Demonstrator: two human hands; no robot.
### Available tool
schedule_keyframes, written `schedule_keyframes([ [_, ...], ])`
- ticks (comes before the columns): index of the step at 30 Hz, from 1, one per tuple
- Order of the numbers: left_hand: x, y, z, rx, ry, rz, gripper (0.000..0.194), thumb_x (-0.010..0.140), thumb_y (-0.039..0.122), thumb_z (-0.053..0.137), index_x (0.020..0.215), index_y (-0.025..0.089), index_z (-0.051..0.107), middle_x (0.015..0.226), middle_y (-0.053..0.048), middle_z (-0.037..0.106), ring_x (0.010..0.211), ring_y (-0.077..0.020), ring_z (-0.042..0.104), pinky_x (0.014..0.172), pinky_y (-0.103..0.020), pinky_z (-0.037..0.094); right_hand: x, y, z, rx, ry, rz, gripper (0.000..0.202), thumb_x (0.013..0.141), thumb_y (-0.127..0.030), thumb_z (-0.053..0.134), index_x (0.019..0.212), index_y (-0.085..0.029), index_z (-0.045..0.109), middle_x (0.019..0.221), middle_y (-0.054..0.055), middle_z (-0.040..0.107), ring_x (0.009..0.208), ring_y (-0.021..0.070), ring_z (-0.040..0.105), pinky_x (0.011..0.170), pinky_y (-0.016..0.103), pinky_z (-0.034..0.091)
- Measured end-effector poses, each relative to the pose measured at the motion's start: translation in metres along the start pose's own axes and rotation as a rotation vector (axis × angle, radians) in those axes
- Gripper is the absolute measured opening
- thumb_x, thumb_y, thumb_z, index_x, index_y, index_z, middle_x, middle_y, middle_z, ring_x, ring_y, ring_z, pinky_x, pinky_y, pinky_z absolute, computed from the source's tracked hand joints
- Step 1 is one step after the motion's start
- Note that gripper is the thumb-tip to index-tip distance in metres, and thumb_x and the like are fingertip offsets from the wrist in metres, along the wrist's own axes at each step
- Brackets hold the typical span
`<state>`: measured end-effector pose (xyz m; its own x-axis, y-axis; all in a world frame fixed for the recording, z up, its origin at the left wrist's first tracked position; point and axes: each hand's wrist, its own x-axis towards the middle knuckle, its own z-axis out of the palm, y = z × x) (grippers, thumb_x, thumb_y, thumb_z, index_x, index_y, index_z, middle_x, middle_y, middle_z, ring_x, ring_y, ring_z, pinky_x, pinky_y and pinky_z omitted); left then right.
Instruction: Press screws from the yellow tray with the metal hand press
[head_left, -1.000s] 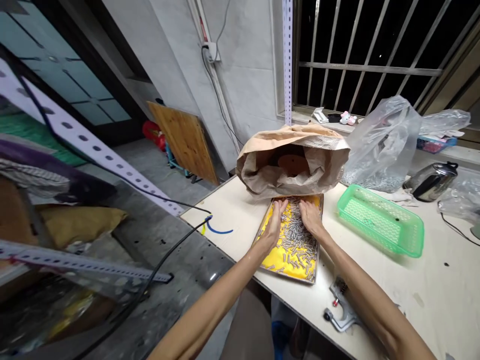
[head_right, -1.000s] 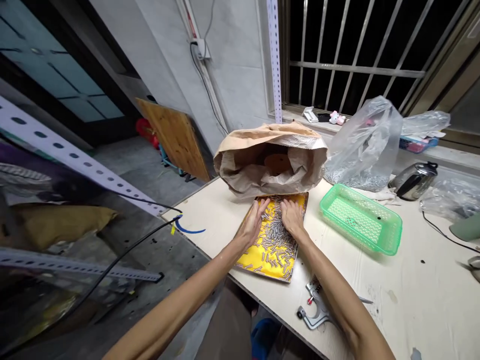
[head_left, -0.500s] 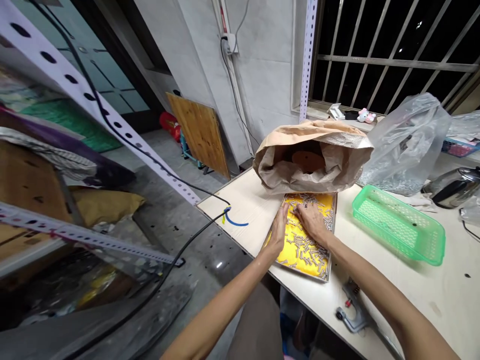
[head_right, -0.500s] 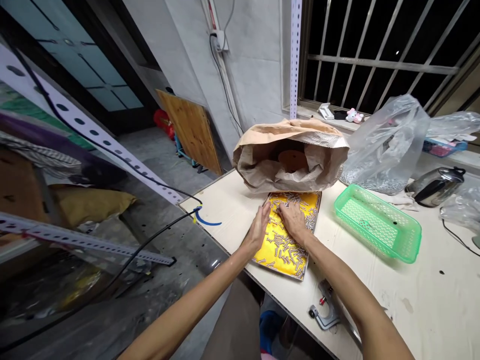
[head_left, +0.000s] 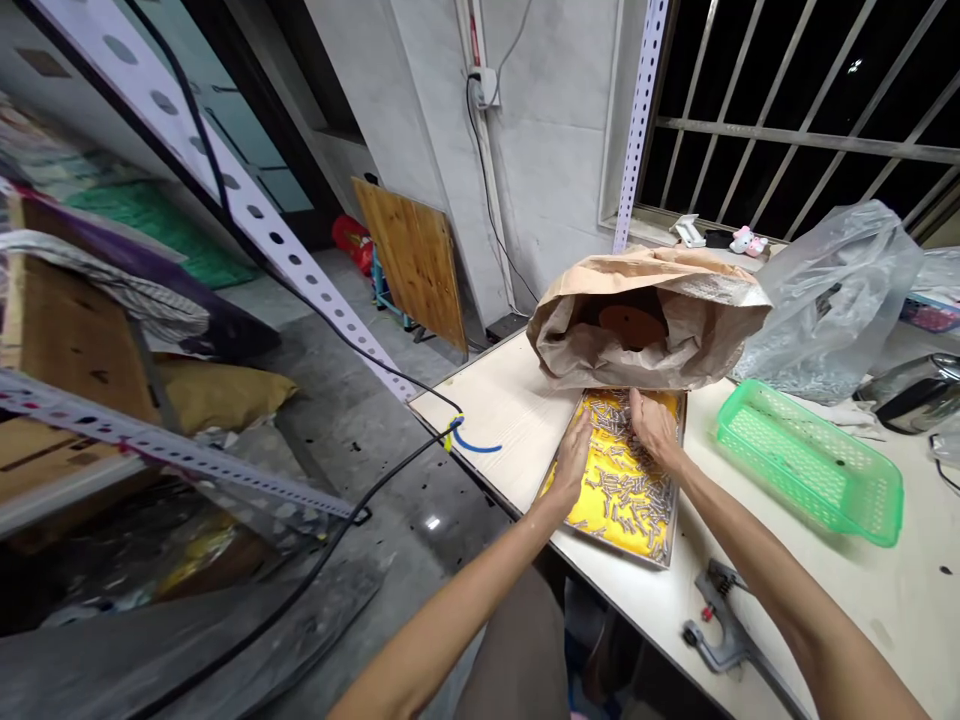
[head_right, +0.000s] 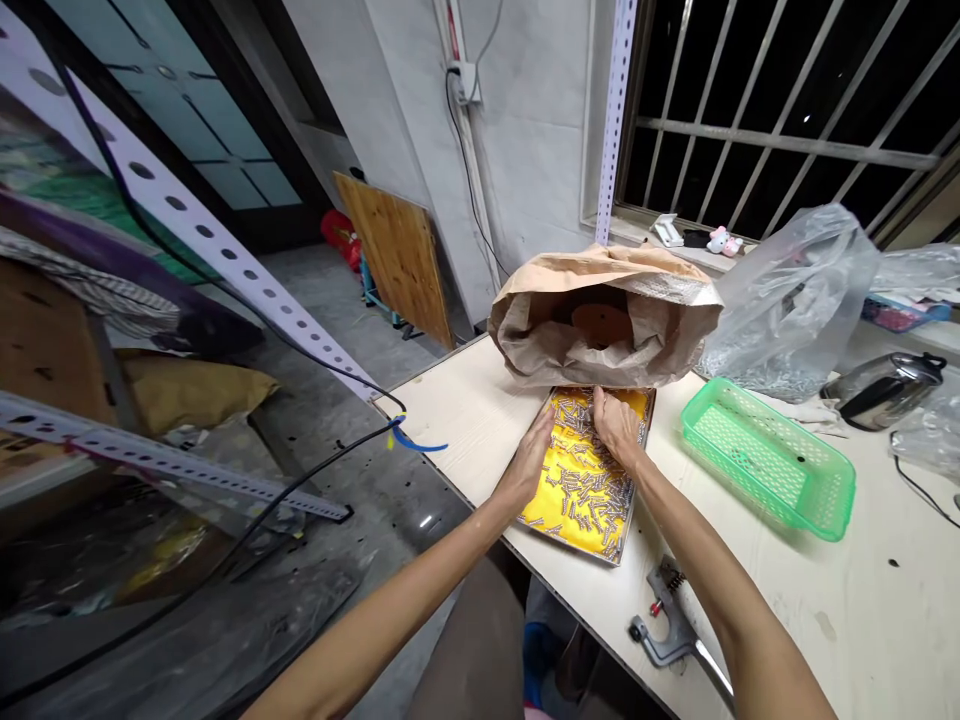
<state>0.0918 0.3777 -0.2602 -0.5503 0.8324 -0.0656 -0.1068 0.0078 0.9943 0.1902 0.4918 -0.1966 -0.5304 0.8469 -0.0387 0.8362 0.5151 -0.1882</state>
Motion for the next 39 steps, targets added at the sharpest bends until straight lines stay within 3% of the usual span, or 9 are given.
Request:
schedule_keyframes([
  [4, -0.005, 0.009, -0.003, 0.021, -0.015, -0.047, 0.055, 0.086, 0.020, 0.043, 0.141, 0.016, 0.041, 0.150, -0.006, 0.032, 0.140, -0.0178, 0.028, 0.118, -0.034, 0.017, -0.019, 0.007, 0.004, -0.009, 0.005, -0.121, 0.045, 0.100, -0.034, 0.021, 0.111, -0.020, 0.062, 0.111, 0.009, 0.063, 0.097, 0.0188, 0.058, 0.079, 0.028, 0.041],
  [9, -0.012, 0.015, -0.003, 0.056, 0.001, -0.057, 0.056, 0.085, 0.015, 0.039, 0.140, 0.016, 0.042, 0.149, -0.006, 0.034, 0.138, -0.0180, 0.031, 0.118, -0.035, 0.020, -0.043, 0.000, 0.026, -0.094, 0.074, -0.256, 0.041, 0.094, -0.044, 0.042, 0.133, -0.033, 0.048, 0.143, 0.006, 0.040, 0.123, 0.0339, 0.037, 0.091, 0.049, 0.038],
  [14, -0.015, 0.019, -0.004, 0.100, -0.003, -0.067, 0.056, 0.085, 0.015, 0.038, 0.141, 0.016, 0.041, 0.149, -0.005, 0.035, 0.138, -0.0173, 0.031, 0.118, -0.037, 0.018, -0.026, -0.006, 0.036, -0.159, 0.106, -0.311, 0.033, 0.095, -0.039, 0.039, 0.122, -0.028, 0.055, 0.123, 0.012, 0.053, 0.107, 0.0285, 0.043, 0.078, 0.039, 0.041],
  [21, -0.014, 0.018, -0.002, 0.176, -0.004, -0.041, 0.059, 0.081, 0.014, 0.041, 0.140, 0.017, 0.042, 0.150, -0.004, 0.031, 0.140, -0.0202, 0.025, 0.119, -0.038, 0.018, 0.007, -0.007, 0.026, -0.156, 0.106, -0.299, 0.037, 0.099, -0.041, 0.028, 0.104, -0.020, 0.057, 0.102, 0.011, 0.060, 0.097, 0.0221, 0.051, 0.064, 0.027, 0.038],
  [25, -0.016, 0.020, -0.006, 0.283, -0.059, 0.118, 0.056, 0.082, 0.014, 0.039, 0.138, 0.017, 0.046, 0.148, -0.004, 0.037, 0.140, -0.0185, 0.026, 0.119, -0.037, 0.017, 0.009, -0.010, 0.016, -0.117, 0.139, -0.222, 0.043, 0.100, -0.040, 0.019, 0.104, -0.017, 0.056, 0.092, 0.011, 0.063, 0.083, 0.0200, 0.057, 0.064, 0.027, 0.037],
  [29, -0.029, 0.016, -0.022, 0.495, -0.091, 0.375, 0.059, 0.081, 0.008, 0.033, 0.139, 0.016, 0.044, 0.148, -0.006, 0.036, 0.140, -0.0165, 0.026, 0.119, -0.040, 0.017, -0.017, -0.008, 0.010, -0.059, 0.118, -0.300, 0.043, 0.101, -0.034, 0.017, 0.108, -0.017, 0.056, 0.097, 0.009, 0.064, 0.088, 0.0178, 0.057, 0.072, 0.028, 0.040],
  [32, -0.044, 0.012, -0.037, 0.701, -0.098, 0.459, 0.065, 0.078, 0.004, 0.030, 0.142, 0.016, 0.038, 0.151, -0.008, 0.030, 0.143, -0.0193, 0.016, 0.118, -0.048, 0.015, -0.051, -0.005, 0.016, -0.031, 0.074, -0.473, 0.038, 0.100, -0.035, 0.025, 0.118, -0.023, 0.056, 0.113, 0.007, 0.062, 0.102, 0.0184, 0.052, 0.084, 0.031, 0.040],
  [36, -0.055, 0.009, -0.047, 0.859, -0.050, 0.372, 0.068, 0.078, 0.002, 0.029, 0.145, 0.015, 0.031, 0.152, -0.013, 0.025, 0.143, -0.0236, 0.017, 0.115, -0.051, 0.021, -0.080, -0.001, 0.034, -0.111, 0.047, -0.633, 0.050, 0.091, -0.056, 0.040, 0.133, -0.031, 0.048, 0.142, 0.009, 0.041, 0.128, 0.0350, 0.030, 0.093, 0.051, 0.033],
  [39, -0.054, 0.009, -0.044, 0.856, -0.019, 0.280, 0.069, 0.079, 0.002, 0.029, 0.147, 0.013, 0.026, 0.152, -0.015, 0.024, 0.141, -0.0231, 0.023, 0.113, -0.045, 0.029, -0.078, -0.003, 0.042, -0.125, 0.035, -0.645, 0.046, 0.090, -0.055, 0.044, 0.129, -0.032, 0.051, 0.139, 0.008, 0.044, 0.123, 0.0328, 0.033, 0.091, 0.050, 0.033],
])
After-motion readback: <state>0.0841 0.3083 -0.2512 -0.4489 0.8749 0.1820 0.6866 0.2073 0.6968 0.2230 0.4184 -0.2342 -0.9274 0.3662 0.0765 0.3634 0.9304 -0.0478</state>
